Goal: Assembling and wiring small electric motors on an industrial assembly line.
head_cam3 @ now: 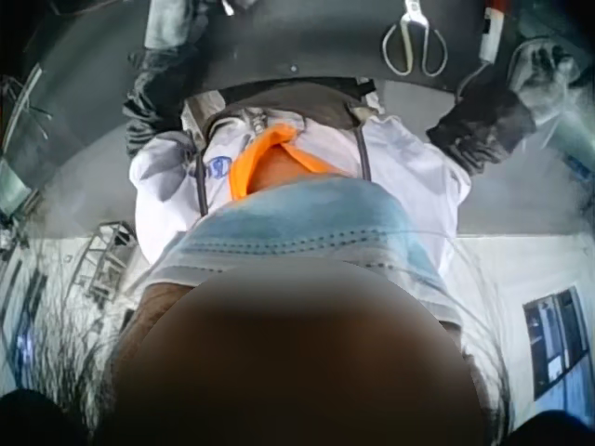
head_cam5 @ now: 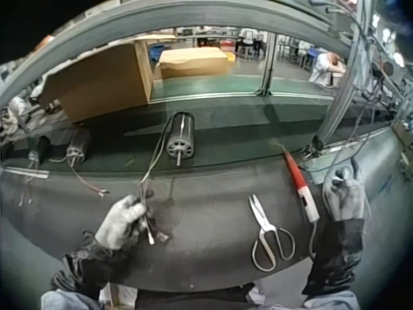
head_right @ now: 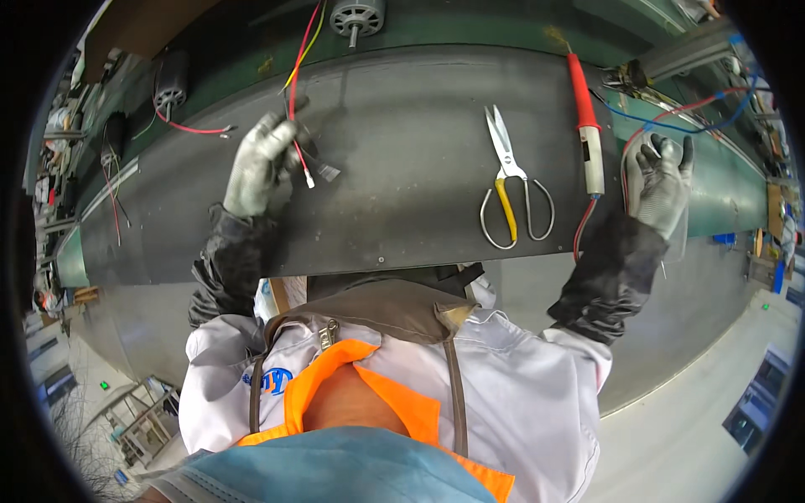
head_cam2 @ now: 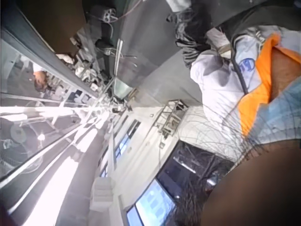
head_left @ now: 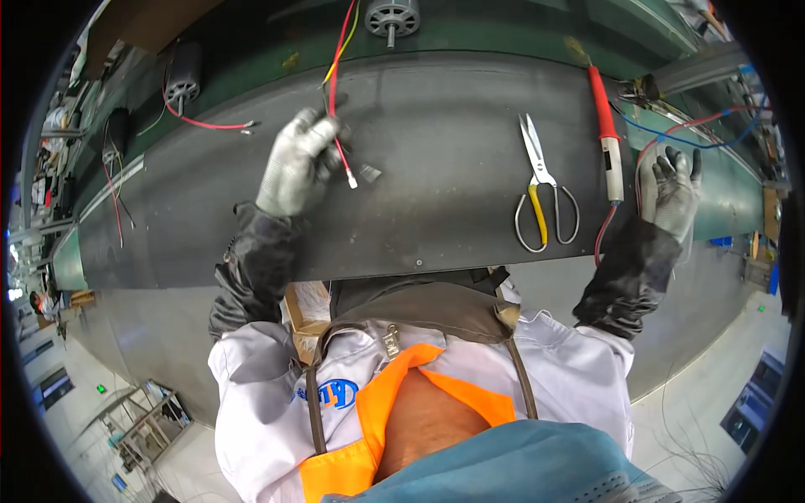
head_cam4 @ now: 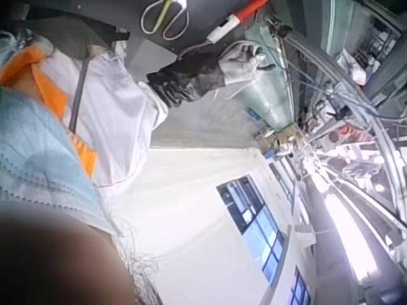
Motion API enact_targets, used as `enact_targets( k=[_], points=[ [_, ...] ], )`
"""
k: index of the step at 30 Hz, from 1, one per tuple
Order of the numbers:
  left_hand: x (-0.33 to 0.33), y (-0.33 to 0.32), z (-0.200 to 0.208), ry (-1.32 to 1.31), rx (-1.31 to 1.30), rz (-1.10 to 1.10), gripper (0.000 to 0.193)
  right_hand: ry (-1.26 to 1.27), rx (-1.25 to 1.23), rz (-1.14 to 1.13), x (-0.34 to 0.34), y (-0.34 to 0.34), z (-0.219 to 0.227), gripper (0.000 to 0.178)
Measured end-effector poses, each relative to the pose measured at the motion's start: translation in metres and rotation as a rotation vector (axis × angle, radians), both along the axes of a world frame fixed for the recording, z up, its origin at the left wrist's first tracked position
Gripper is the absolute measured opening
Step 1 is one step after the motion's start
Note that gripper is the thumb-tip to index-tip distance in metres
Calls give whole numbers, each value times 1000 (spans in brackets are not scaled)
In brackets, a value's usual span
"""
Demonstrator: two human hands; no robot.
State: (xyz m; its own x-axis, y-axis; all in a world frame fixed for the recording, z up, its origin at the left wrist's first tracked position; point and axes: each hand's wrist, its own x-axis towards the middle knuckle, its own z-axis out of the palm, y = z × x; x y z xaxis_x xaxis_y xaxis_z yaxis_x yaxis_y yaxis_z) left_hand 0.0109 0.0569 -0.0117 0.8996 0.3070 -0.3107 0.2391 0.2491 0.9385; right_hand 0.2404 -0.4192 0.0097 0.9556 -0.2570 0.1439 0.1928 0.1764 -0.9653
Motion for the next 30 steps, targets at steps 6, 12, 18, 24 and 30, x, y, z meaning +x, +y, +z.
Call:
enact_targets(
  k=[6,12,18,24,30],
  points=[
    [-33,-48,12,71,-261,-93,43,303,-505,696,-53,112,47,28],
    [-15,-62,7,-112,-424,-68,40,450,-457,1368,-128,182,-26,38],
    [2,-83,15,-199,-377,75,36,151,-82,1130,-160,196,0,56],
    [8,-93,20,-216,-373,137,32,14,-132,996,-158,221,-11,72],
    [14,-98,20,-269,-499,120,31,-78,-209,943,-156,227,-10,71]
  ],
)
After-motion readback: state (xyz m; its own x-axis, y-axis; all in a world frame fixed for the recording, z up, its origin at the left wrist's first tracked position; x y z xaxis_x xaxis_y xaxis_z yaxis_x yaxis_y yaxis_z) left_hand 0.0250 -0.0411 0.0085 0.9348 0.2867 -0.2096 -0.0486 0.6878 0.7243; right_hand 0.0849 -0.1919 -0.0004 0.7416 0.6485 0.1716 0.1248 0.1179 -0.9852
